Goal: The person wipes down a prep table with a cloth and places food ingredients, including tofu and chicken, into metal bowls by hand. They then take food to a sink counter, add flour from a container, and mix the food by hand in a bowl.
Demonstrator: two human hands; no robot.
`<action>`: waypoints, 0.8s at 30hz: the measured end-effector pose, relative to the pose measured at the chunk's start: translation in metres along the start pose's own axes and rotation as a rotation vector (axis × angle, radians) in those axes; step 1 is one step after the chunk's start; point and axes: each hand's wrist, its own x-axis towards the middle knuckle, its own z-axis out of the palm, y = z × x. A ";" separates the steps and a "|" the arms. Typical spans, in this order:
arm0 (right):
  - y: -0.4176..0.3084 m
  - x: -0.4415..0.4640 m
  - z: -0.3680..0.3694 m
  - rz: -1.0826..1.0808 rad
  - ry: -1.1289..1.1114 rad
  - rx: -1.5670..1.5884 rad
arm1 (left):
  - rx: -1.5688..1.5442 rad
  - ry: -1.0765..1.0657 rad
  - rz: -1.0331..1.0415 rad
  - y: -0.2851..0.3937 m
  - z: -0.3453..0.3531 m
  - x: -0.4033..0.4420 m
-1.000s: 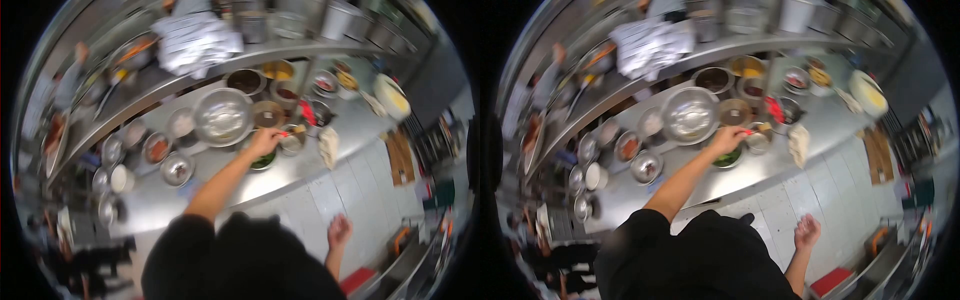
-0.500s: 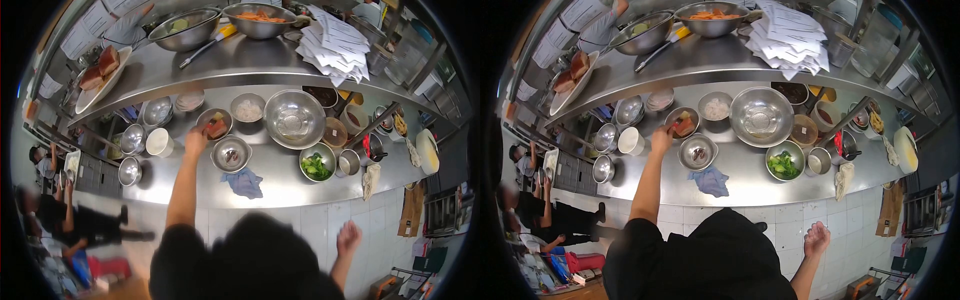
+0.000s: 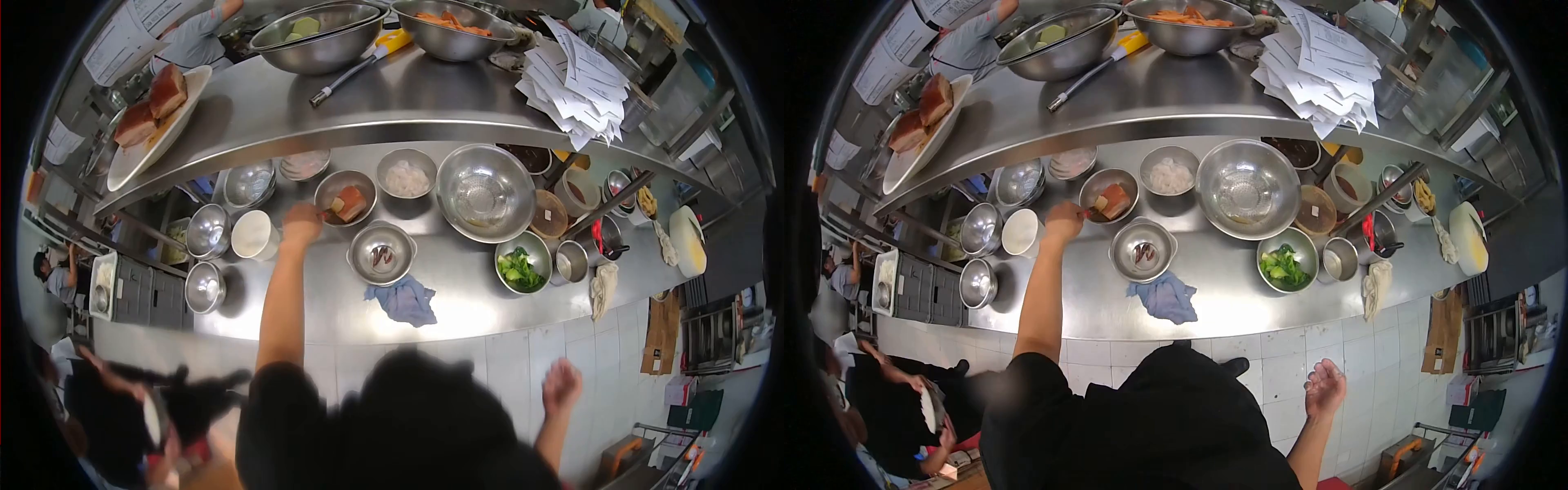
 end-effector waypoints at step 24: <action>-0.130 -0.041 -0.148 -0.147 0.196 -0.060 | -0.413 -0.188 0.592 0.470 0.026 -0.169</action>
